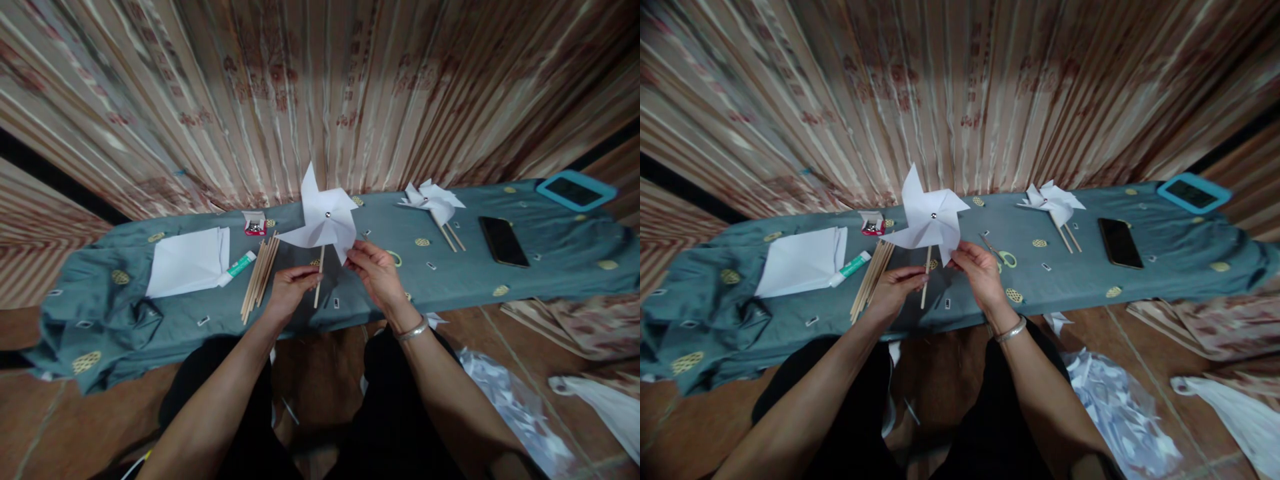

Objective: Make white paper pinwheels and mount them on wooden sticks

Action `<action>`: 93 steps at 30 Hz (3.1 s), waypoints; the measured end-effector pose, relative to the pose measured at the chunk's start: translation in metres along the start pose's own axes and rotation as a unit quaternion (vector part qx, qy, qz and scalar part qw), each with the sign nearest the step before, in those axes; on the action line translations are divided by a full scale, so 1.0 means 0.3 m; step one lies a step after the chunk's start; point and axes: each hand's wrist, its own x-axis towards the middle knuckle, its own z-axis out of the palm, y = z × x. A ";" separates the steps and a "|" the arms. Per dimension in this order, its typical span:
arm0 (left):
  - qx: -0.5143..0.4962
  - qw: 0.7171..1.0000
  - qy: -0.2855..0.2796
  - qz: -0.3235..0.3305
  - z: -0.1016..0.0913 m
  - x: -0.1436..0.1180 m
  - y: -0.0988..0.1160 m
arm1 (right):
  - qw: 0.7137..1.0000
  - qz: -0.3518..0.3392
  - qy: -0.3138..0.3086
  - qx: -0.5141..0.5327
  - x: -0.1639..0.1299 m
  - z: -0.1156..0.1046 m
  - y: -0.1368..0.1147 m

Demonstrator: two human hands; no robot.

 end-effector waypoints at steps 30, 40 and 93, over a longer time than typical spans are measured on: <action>0.027 0.999 -0.019 -0.003 0.004 -0.010 -0.001 | 0.998 -0.039 0.014 -0.055 0.015 -0.023 -0.003; 0.033 0.999 -0.019 0.004 0.003 -0.004 -0.006 | 1.000 -0.030 -0.001 -0.009 0.016 -0.033 -0.011; 0.140 0.978 -0.153 -0.035 -0.036 -0.050 -0.035 | 0.994 -0.039 0.081 -0.062 0.110 -0.168 -0.037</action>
